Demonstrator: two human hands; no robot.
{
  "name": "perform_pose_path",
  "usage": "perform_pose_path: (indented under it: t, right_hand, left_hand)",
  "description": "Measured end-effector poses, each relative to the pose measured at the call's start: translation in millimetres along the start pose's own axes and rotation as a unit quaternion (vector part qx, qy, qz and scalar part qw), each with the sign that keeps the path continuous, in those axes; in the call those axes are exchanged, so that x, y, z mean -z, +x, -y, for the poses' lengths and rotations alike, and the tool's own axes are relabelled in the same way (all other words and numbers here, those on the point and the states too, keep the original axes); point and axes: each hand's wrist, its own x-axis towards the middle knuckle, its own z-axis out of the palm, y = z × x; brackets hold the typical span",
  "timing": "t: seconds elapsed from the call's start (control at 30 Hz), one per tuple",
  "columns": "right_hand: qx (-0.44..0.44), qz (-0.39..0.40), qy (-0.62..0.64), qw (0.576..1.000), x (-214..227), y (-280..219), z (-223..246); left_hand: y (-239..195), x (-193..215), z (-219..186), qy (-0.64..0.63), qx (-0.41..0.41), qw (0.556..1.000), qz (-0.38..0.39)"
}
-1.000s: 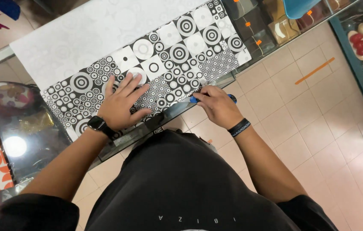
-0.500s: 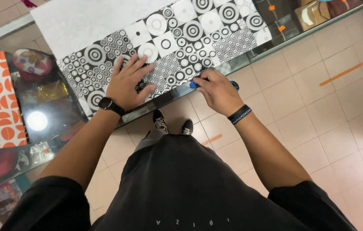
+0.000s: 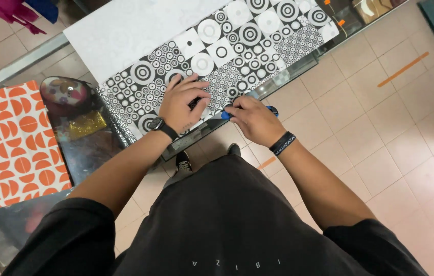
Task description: Cutting and preparing patterned wrapping paper on a store counter using a utility knife and tape.
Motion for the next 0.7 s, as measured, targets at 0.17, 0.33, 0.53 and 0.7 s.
perform_pose_path:
  t: [0.17, 0.33, 0.53, 0.7]
  right_hand:
    - [-0.023, -0.006, -0.006, 1.0, -25.9, 5.6, 33.3]
    - [-0.049, -0.008, 0.005, 0.999, -47.3, 13.3, 77.6]
    - [-0.08, 0.003, 0.009, 0.997, -62.7, 30.7, 124.9]
    - [-0.057, -0.029, -0.006, 0.998, -88.0, 29.4, 135.7]
  left_hand:
    - [2.3, -8.3, 18.4, -0.092, -0.005, 0.995, -0.029]
    - [3.2, 14.9, 3.1, -0.2, 0.0, 0.979, -0.032]
    - [8.7, 21.8, 7.4, -0.299, -0.054, 0.949, -0.082]
    - [8.5, 29.2, 2.6, -0.311, -0.069, 0.943, -0.097]
